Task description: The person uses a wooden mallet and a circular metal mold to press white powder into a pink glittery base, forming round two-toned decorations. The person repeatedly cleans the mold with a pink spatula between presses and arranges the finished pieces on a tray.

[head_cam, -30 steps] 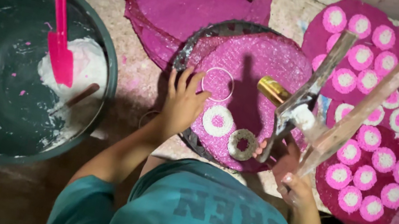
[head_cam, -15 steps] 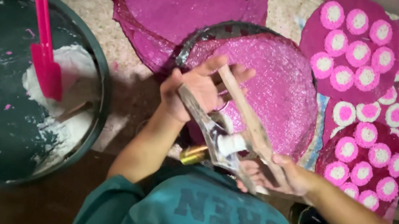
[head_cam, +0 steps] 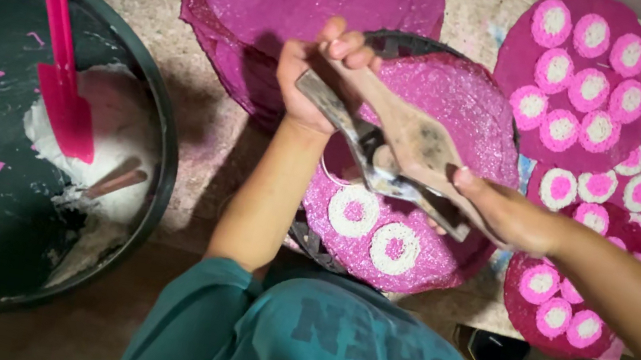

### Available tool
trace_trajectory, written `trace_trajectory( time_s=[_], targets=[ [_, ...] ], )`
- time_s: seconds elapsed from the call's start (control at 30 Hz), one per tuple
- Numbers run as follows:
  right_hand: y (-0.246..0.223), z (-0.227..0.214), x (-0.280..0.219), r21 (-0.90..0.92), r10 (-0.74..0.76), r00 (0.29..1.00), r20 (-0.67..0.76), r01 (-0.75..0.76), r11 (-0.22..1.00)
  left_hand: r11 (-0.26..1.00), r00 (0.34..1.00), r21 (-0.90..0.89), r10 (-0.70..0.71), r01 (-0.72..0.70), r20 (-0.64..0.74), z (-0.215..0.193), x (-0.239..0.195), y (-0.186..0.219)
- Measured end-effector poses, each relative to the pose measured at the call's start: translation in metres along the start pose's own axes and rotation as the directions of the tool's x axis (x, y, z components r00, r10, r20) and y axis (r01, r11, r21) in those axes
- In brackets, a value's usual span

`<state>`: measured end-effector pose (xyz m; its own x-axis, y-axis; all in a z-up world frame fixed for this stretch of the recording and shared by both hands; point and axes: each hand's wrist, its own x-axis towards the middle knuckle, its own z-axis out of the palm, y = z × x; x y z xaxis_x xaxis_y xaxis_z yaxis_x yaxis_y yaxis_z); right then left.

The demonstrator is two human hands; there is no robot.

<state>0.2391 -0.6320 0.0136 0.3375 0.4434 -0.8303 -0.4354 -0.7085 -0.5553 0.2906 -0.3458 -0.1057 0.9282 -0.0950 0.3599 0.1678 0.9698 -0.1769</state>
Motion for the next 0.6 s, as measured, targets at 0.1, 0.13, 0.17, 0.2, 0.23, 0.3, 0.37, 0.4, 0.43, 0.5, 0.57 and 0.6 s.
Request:
trace_trajectory(
  time_s=[0.1,0.13,0.17,0.2,0.23,0.3,0.37,0.4,0.43,0.5,0.57,0.6],
  targets=[
    [-0.013,0.012,0.01,-0.138,-0.081,0.996,-0.027,0.077,0.987,0.999,0.993,-0.027,0.03,-0.027,0.11,-0.009,-0.001,0.014],
    [-0.016,0.017,0.013,-0.138,-0.088,0.995,-0.053,0.08,0.987,1.0,0.993,-0.01,0.02,-0.019,0.118,-0.011,-0.001,0.021],
    [-0.019,0.023,0.017,-0.139,-0.095,0.992,-0.079,0.083,0.987,1.0,0.992,0.007,0.011,-0.012,0.126,-0.012,-0.002,0.028],
    [-0.021,0.027,0.019,-0.14,-0.104,0.989,-0.107,0.088,0.986,1.0,0.991,0.024,-0.001,-0.002,0.136,-0.014,-0.002,0.032],
    [-0.023,0.031,0.02,-0.115,-0.099,0.991,-0.094,0.088,0.989,1.0,0.992,0.02,0.007,-0.01,0.127,-0.015,-0.005,0.034],
    [-0.027,0.036,0.019,-0.067,-0.094,0.993,-0.07,0.09,0.994,1.0,0.994,0.013,0.021,-0.023,0.111,-0.018,-0.01,0.034],
    [-0.029,0.035,0.014,-0.051,-0.048,0.997,-0.063,0.045,0.998,0.999,0.998,0.001,0.05,-0.05,0.044,-0.022,-0.018,0.023],
    [-0.029,0.035,0.012,-0.043,-0.023,0.998,-0.058,0.02,0.999,0.998,0.998,-0.005,0.065,-0.065,0.009,-0.025,-0.021,0.017],
    [-0.029,0.034,0.009,-0.068,0.021,0.993,-0.118,-0.029,0.997,0.998,0.998,-0.023,0.057,-0.057,0.015,-0.028,-0.02,0.011],
    [-0.028,0.03,0.005,-0.112,0.102,0.966,-0.237,-0.131,0.985,0.997,0.999,-0.059,0.048,-0.047,0.024,-0.034,-0.016,0.0],
    [-0.027,0.028,0.004,-0.184,-0.012,0.958,-0.287,-0.043,0.982,0.997,0.996,-0.064,0.051,-0.046,0.072,-0.039,-0.003,-0.006],
    [-0.027,0.028,0.005,-0.221,-0.071,0.948,-0.31,0.0,0.975,0.997,0.994,-0.066,0.051,-0.044,0.098,-0.04,0.004,-0.006]
  ],
)
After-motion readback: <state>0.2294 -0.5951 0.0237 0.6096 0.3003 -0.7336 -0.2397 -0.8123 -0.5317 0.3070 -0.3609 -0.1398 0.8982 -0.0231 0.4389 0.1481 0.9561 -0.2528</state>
